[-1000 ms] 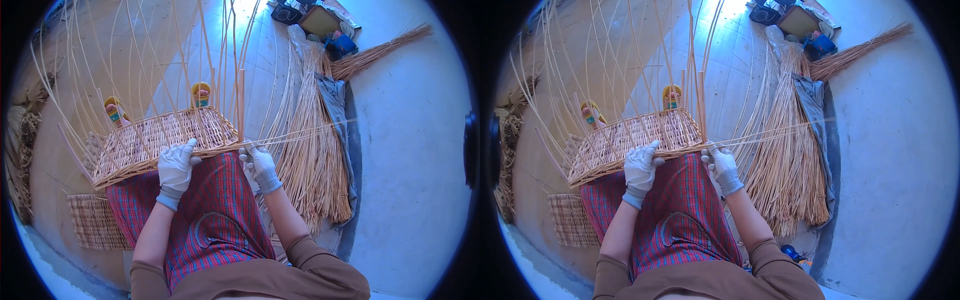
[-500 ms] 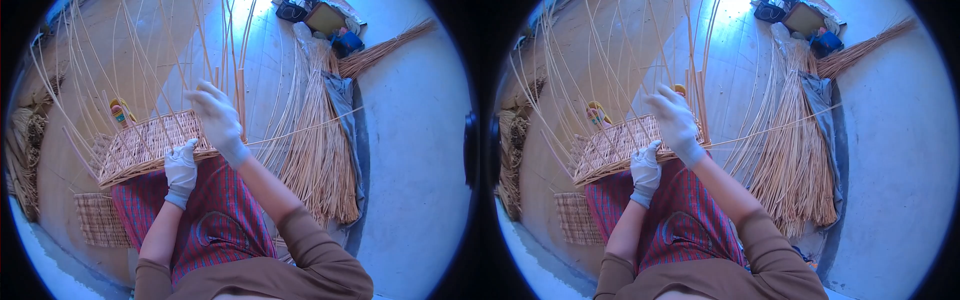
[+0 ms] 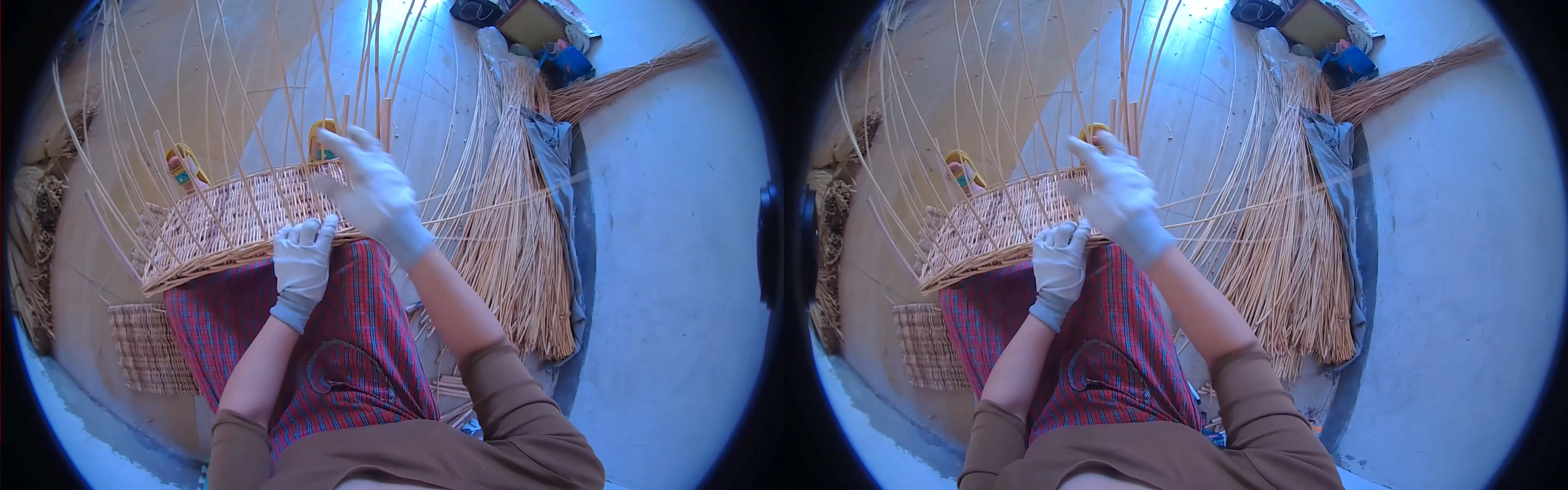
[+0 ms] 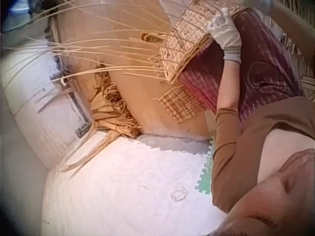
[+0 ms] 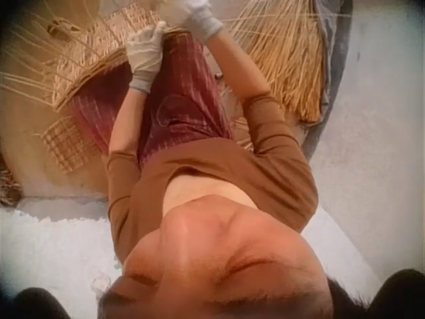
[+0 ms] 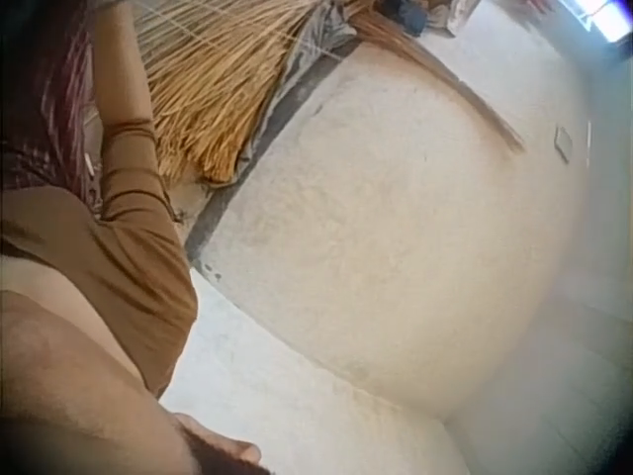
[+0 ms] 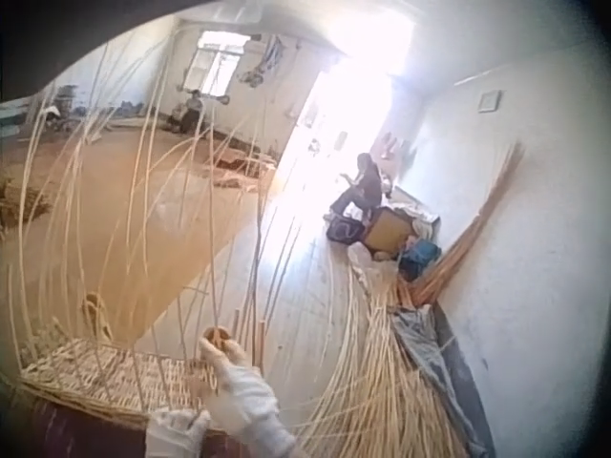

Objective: Weaving a wicker basket base and sides using long thin strips of material.

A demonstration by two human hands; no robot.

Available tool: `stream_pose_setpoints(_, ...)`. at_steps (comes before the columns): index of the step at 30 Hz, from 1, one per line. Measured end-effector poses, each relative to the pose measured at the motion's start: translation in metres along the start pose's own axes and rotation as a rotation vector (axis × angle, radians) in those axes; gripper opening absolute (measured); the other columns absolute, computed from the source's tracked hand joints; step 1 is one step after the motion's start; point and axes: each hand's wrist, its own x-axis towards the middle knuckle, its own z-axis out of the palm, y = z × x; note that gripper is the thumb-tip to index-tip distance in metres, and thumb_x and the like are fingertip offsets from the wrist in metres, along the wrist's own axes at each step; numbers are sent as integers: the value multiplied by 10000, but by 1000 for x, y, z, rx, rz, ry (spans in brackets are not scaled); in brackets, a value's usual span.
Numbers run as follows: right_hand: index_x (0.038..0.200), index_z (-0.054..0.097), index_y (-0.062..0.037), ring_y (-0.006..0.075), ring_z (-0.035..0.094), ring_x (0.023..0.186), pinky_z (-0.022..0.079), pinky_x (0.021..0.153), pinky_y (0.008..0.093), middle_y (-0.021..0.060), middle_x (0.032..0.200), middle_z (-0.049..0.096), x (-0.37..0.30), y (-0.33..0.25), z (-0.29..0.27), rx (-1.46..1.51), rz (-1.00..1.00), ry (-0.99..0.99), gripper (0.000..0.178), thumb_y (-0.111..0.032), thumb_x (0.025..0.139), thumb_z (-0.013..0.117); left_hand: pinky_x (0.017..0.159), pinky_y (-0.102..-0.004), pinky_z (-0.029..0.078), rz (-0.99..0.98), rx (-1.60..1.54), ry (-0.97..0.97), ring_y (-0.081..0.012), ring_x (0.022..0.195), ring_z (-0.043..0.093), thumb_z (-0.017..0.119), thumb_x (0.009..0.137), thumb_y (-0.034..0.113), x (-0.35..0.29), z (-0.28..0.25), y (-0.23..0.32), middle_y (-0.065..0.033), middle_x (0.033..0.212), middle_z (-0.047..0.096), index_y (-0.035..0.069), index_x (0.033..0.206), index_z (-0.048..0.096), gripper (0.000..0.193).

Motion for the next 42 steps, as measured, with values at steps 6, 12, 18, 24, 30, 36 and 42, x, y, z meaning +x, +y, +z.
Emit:
stream_pose_setpoints(6,1501,464,-200,360,689,1040,548,866,445,163,1210,648,32,11,43,-11,444,-380,803,-355,809,841,993,-440,457,-7,-9,7,-227,1055,617,617,904,155,4,10,3,-23,1081,613,195,1215,700,324)
stream_pose_setpoints(12,1382,600,-144,313,700,932,554,760,389,152,1107,688,-53,1,-9,268,234,-252,602,-305,848,828,885,-431,496,-70,-125,-11,-285,904,659,700,879,202,8,-12,-9,-61,965,663,181,1176,720,299)
stream_pose_setpoints(18,1324,608,-57,246,689,1080,568,917,355,183,1264,658,-61,29,13,752,561,236,335,-129,999,648,988,-448,474,100,-129,131,-312,1041,627,779,807,145,-5,3,-4,-95,1118,630,122,1519,482,772)
stream_pose_setpoints(24,1533,479,-160,303,690,1023,562,882,403,180,1177,653,18,26,29,277,159,-20,724,-62,870,754,986,-441,482,40,62,43,-262,1027,610,635,888,77,-11,18,-1,-68,1084,578,185,1531,508,665)
stream_pose_setpoints(30,1161,703,-130,284,725,835,596,766,397,96,905,714,-120,55,-46,64,335,-276,270,-186,900,744,1120,-560,391,56,60,119,-252,1160,562,612,885,114,-7,7,13,-49,1163,534,254,1342,665,481)
stream_pose_setpoints(36,981,780,-70,300,611,1243,400,1128,491,87,902,754,-16,66,-11,-389,-495,-423,283,-319,861,718,1083,-529,436,87,46,27,-234,1212,565,612,889,133,-1,30,44,-51,1205,555,198,1353,624,469)
stream_pose_setpoints(42,830,811,-145,234,704,711,460,791,484,32,766,751,-1,59,16,-637,-365,-817,177,-235,849,661,828,-439,479,191,-36,78,-237,937,633,621,833,114,5,26,37,-24,1019,613,170,1236,683,411)
